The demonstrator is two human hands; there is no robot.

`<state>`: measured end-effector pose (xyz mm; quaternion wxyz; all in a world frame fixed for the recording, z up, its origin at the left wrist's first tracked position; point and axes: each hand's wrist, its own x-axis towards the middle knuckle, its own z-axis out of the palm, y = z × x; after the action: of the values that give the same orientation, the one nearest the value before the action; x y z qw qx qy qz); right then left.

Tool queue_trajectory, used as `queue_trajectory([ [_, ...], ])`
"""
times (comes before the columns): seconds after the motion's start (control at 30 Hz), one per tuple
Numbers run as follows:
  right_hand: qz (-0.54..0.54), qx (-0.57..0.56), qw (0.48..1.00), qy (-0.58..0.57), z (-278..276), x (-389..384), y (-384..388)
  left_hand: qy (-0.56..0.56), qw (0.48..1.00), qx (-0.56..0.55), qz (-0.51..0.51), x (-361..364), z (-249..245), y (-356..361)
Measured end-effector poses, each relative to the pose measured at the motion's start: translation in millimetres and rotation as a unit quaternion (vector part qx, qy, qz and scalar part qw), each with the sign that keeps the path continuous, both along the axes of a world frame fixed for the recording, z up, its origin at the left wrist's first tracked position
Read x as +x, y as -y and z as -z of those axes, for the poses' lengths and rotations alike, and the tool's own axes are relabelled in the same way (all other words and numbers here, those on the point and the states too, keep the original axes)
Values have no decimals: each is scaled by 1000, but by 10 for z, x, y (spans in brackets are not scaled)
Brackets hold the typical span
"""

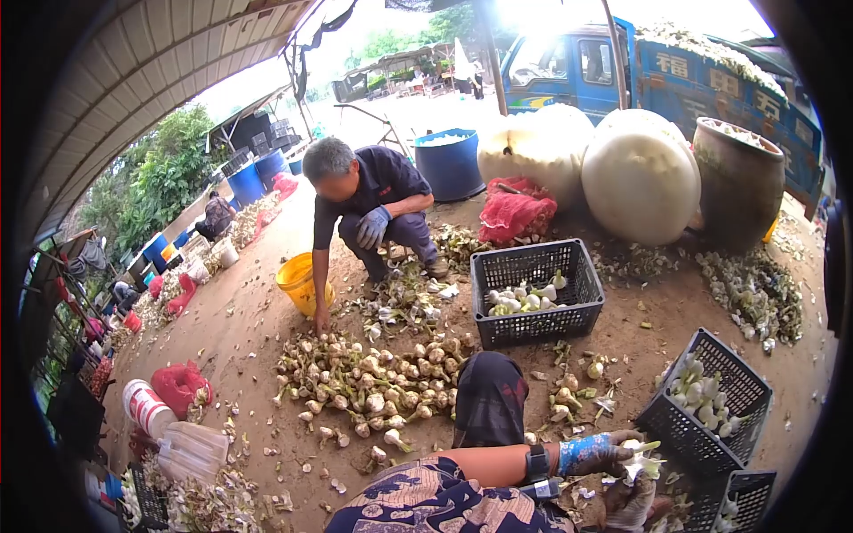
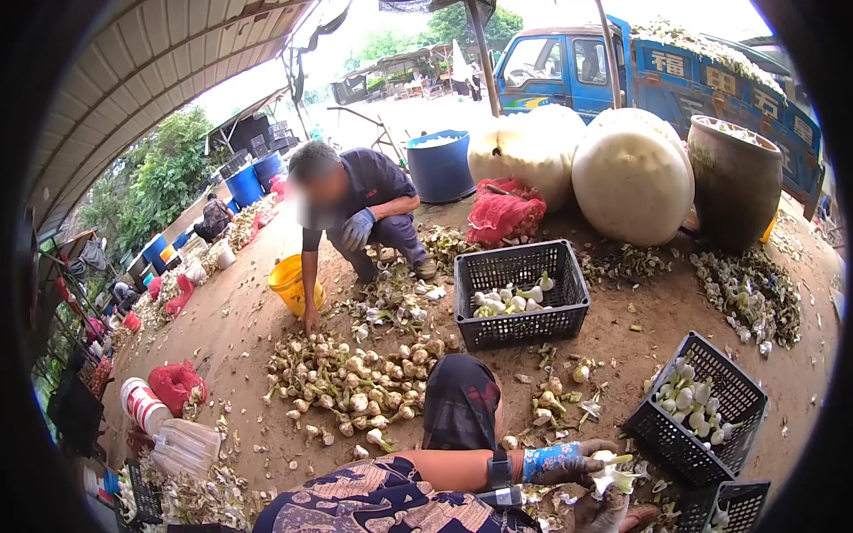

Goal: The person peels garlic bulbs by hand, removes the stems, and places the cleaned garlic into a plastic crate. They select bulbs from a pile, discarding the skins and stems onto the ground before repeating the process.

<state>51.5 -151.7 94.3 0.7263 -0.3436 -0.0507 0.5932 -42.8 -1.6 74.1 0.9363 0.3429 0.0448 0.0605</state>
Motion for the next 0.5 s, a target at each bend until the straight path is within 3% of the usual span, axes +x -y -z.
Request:
queue_trajectory([
  [0.03, 103, 21, 986, 129, 351, 99, -27, -11, 996, 69, -49, -22, -9, 25],
  [0.07, 98, 20, 987, 129, 460, 81, -175, -23, 985, 138, -97, -42, -13, 56],
  [0.1, 102, 8, 896, 433, 559, 65, -283, -40, 959, 236, -152, 59, 218, 86],
  [0.13, 96, -7, 714, 694, 602, 39, -354, -34, 971, 189, -142, 48, 92, 213],
  [0.17, -11, -58, 729, 682, 624, 8, -332, -107, 964, 208, -126, 58, 16, 147],
  [0.2, -12, -77, 745, 662, 636, 27, -350, -179, 952, 225, -104, 82, -26, 109],
  [0.23, -51, -70, 842, 533, 392, -56, -351, -132, 982, 51, -122, 186, 276, 1],
  [0.27, -89, -52, 915, 390, 172, -99, -341, -146, 982, -119, -32, 178, 246, -82],
  [0.3, -81, -62, 912, 397, 222, -50, -262, -118, 987, -88, -60, 182, 254, -59],
  [0.33, -15, 32, 954, 297, 221, -82, -202, -92, 990, -57, -90, 166, 283, -10],
  [0.37, 28, 136, 973, 182, 330, 38, -126, -53, 986, -146, -57, 137, 262, 14],
  [0.4, 70, 232, 968, 61, 418, 171, -50, -18, 982, -185, -24, 66, 249, 16],
  [0.43, 124, 289, 927, -203, 60, 145, 75, -14, 982, -187, 11, -3, 304, -46],
  [0.47, 177, 330, 812, -447, -295, 113, 196, -10, 981, -187, 54, -52, 339, -119],
  [0.5, 187, 337, 812, -439, -244, 155, 223, -45, 989, -142, 20, -135, 77, -138],
])
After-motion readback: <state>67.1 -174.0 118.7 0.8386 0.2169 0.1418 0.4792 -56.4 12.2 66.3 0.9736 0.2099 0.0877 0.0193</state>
